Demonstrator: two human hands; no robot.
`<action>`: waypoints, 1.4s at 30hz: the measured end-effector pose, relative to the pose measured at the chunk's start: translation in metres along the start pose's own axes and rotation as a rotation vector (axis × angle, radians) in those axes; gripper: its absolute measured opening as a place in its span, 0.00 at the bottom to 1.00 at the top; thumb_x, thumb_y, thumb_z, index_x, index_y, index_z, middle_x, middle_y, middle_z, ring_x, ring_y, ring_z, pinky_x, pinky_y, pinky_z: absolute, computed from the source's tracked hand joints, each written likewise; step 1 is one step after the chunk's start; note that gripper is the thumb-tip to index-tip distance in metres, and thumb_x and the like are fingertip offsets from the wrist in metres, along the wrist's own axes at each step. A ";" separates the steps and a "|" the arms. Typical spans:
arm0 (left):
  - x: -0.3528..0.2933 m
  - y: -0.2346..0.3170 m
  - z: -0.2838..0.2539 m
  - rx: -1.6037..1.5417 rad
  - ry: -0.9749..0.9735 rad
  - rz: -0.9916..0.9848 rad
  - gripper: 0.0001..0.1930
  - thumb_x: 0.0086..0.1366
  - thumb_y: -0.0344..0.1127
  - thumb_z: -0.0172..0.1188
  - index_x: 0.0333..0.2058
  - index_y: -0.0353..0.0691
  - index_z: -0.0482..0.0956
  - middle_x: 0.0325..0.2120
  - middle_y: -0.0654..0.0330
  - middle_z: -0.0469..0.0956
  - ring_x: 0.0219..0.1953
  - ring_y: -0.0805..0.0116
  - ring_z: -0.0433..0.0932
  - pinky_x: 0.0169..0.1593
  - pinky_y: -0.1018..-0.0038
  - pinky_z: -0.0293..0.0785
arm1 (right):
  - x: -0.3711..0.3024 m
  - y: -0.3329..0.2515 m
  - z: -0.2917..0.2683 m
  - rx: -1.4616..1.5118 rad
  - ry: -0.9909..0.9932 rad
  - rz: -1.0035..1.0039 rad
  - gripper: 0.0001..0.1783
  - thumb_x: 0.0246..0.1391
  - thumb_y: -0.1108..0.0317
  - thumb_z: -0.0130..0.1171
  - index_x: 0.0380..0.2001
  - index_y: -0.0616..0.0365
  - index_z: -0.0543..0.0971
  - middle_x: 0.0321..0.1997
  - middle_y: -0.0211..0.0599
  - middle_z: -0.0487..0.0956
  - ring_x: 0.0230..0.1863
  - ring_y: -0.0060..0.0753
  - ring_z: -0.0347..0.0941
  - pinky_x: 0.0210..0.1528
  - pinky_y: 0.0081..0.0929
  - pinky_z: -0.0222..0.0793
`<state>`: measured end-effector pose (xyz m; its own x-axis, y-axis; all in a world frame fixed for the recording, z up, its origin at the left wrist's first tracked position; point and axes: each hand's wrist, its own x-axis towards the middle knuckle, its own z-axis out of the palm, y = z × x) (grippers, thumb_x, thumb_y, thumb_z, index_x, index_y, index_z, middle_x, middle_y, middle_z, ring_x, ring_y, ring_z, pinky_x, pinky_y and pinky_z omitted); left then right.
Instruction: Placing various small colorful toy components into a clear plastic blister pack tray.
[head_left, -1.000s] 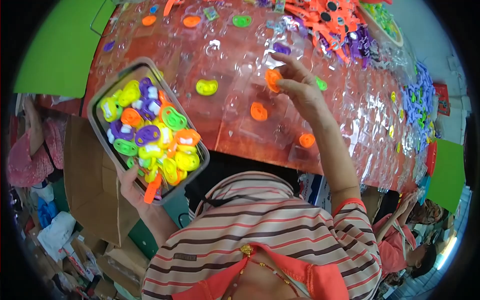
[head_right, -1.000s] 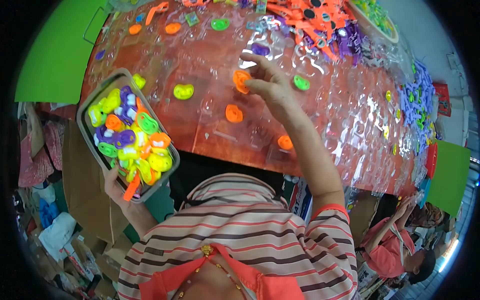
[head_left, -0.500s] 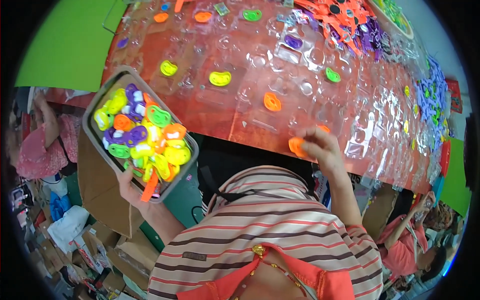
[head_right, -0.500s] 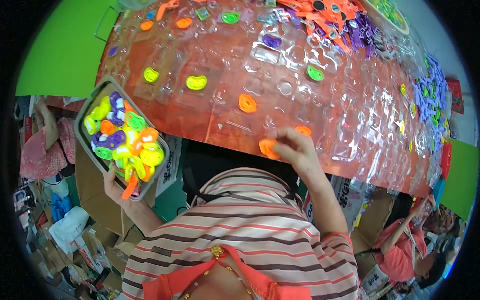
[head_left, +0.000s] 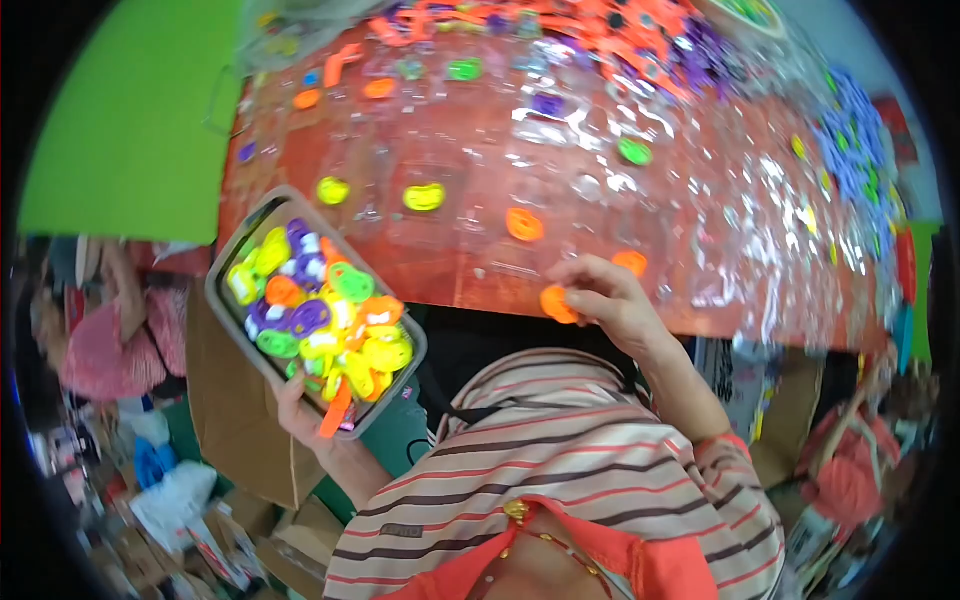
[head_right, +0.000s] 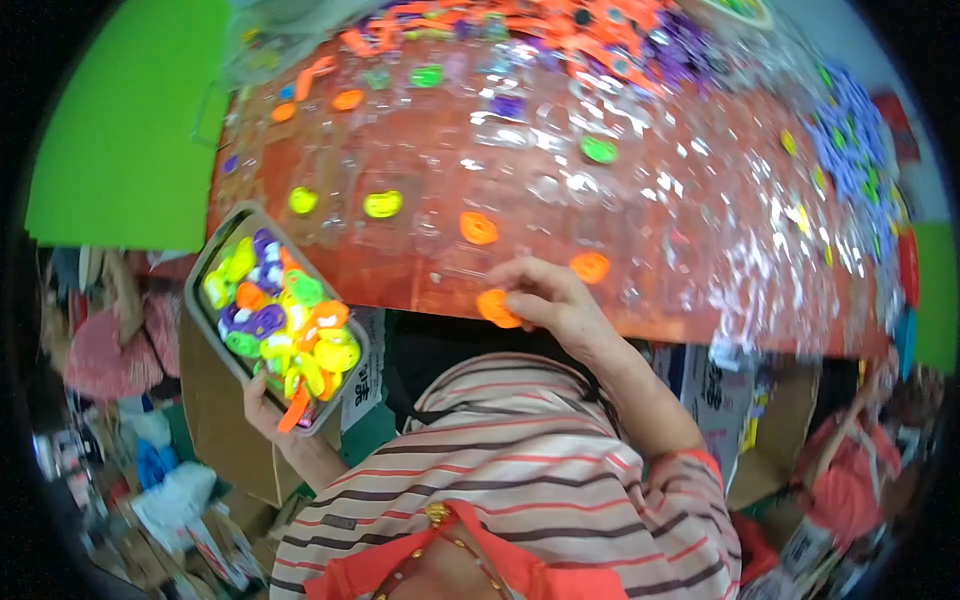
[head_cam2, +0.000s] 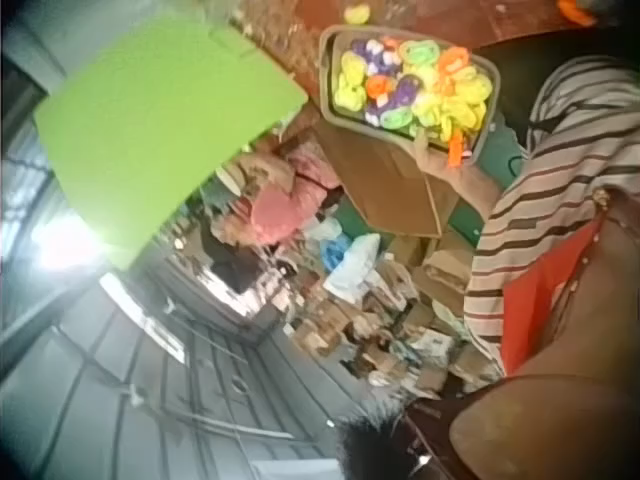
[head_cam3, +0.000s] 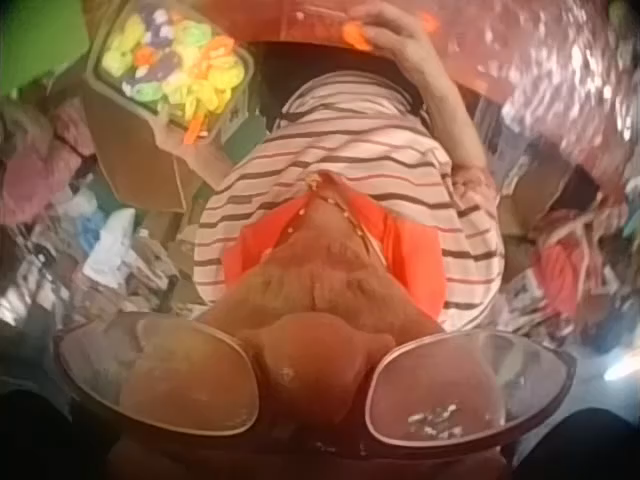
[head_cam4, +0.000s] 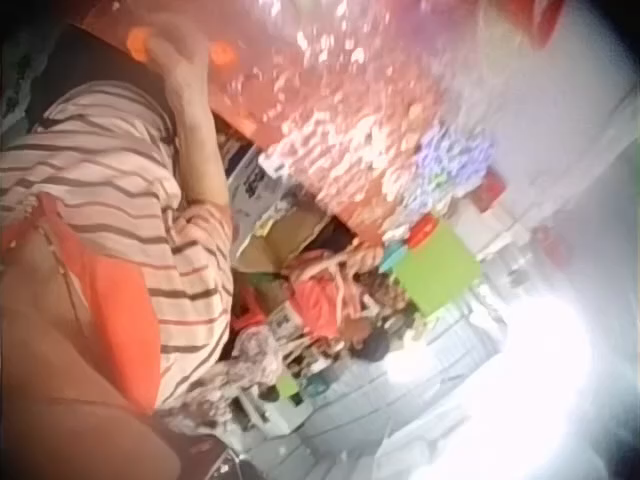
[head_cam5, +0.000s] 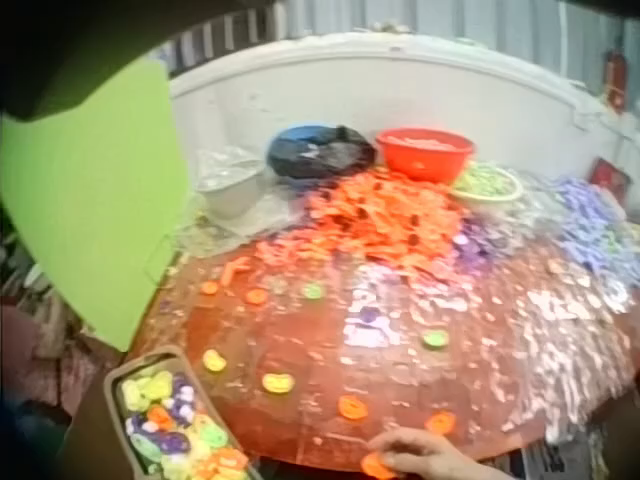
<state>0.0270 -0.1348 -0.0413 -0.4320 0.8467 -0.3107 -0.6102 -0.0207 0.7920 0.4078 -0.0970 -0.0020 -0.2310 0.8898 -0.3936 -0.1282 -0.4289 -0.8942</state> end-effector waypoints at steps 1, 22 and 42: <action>-0.004 0.003 -0.006 -0.041 -0.088 -0.028 0.27 0.57 0.35 0.54 0.55 0.29 0.70 0.51 0.49 0.76 0.53 0.53 0.76 0.59 0.59 0.70 | -0.004 0.000 0.002 -0.036 -0.023 -0.012 0.14 0.57 0.72 0.58 0.46 0.60 0.79 0.36 0.26 0.78 0.35 0.15 0.72 0.35 0.15 0.67; -0.031 -0.007 0.094 0.113 -0.368 -0.432 0.26 0.57 0.35 0.52 0.55 0.31 0.70 0.53 0.52 0.74 0.55 0.58 0.74 0.60 0.61 0.71 | -0.106 0.003 -0.148 -0.412 0.809 -0.295 0.13 0.53 0.79 0.56 0.43 0.64 0.79 0.35 0.32 0.79 0.38 0.23 0.75 0.43 0.22 0.71; -0.065 -0.059 0.175 0.167 -0.683 -0.422 0.32 0.57 0.29 0.48 0.64 0.34 0.60 0.56 0.51 0.71 0.56 0.56 0.74 0.60 0.60 0.71 | -0.077 -0.017 -0.168 -1.000 0.665 -0.389 0.10 0.54 0.73 0.58 0.41 0.58 0.79 0.37 0.41 0.75 0.40 0.46 0.75 0.42 0.36 0.71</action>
<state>0.2075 -0.0953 0.0238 0.3441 0.9038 -0.2543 -0.5007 0.4058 0.7646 0.5898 -0.1318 0.0074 0.2241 0.9612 0.1607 0.7728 -0.0748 -0.6302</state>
